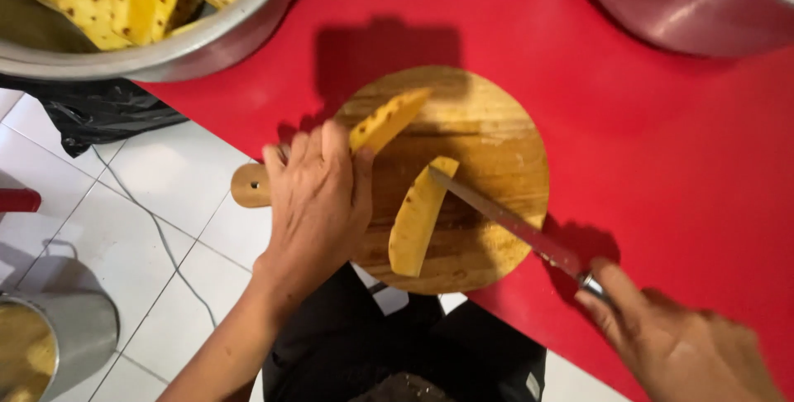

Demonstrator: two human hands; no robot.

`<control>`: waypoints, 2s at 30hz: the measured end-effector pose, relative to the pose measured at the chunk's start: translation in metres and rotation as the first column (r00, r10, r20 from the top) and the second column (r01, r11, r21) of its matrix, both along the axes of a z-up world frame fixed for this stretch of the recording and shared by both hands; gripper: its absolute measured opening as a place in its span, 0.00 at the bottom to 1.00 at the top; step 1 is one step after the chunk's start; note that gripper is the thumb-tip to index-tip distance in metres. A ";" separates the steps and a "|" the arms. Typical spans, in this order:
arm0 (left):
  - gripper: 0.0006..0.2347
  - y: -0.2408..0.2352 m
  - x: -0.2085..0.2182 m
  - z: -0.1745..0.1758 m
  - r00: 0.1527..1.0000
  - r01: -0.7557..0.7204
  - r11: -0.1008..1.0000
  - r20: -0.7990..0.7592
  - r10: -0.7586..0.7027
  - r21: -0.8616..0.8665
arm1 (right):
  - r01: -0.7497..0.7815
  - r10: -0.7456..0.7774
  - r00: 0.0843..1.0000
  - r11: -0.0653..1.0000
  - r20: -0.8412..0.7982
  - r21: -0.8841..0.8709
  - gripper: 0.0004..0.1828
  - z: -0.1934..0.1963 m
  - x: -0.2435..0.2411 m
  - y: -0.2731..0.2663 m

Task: The person cuts a peeled yellow fruit with brown spots into smaller pieces on a wooden cutting board. They use a knife to slice the fruit into strips and then dice it into cubes.

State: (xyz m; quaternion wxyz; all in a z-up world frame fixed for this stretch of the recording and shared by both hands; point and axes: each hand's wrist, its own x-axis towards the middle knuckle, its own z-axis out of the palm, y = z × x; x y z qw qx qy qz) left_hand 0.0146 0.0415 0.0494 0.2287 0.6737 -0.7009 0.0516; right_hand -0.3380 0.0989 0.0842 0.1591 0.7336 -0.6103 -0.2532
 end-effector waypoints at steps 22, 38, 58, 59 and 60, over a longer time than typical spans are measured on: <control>0.13 0.011 -0.095 -0.038 0.990 0.125 0.992 -0.069 -0.125 -0.007 | 0.216 -0.425 0.777 0.873 0.465 0.437 0.23 -0.025 0.020 0.002; 0.13 -0.007 -0.090 -0.054 0.944 0.224 0.973 -0.237 -0.231 -0.057 | 0.026 -0.059 0.959 0.992 0.277 0.121 0.26 -0.059 -0.007 0.031; 0.18 0.010 -0.086 -0.041 0.958 0.226 0.974 -0.175 -0.228 -0.028 | 0.215 -0.435 0.849 0.803 0.299 0.556 0.18 -0.011 0.054 -0.033; 0.18 0.016 -0.086 -0.042 0.962 0.213 0.977 -0.177 -0.207 0.018 | 0.180 -0.380 0.870 0.838 0.314 0.514 0.19 -0.017 0.051 -0.029; 0.18 0.016 -0.085 -0.040 0.963 0.213 0.977 -0.174 -0.207 0.018 | 0.179 -0.380 0.869 0.839 0.316 0.514 0.19 -0.011 0.054 -0.028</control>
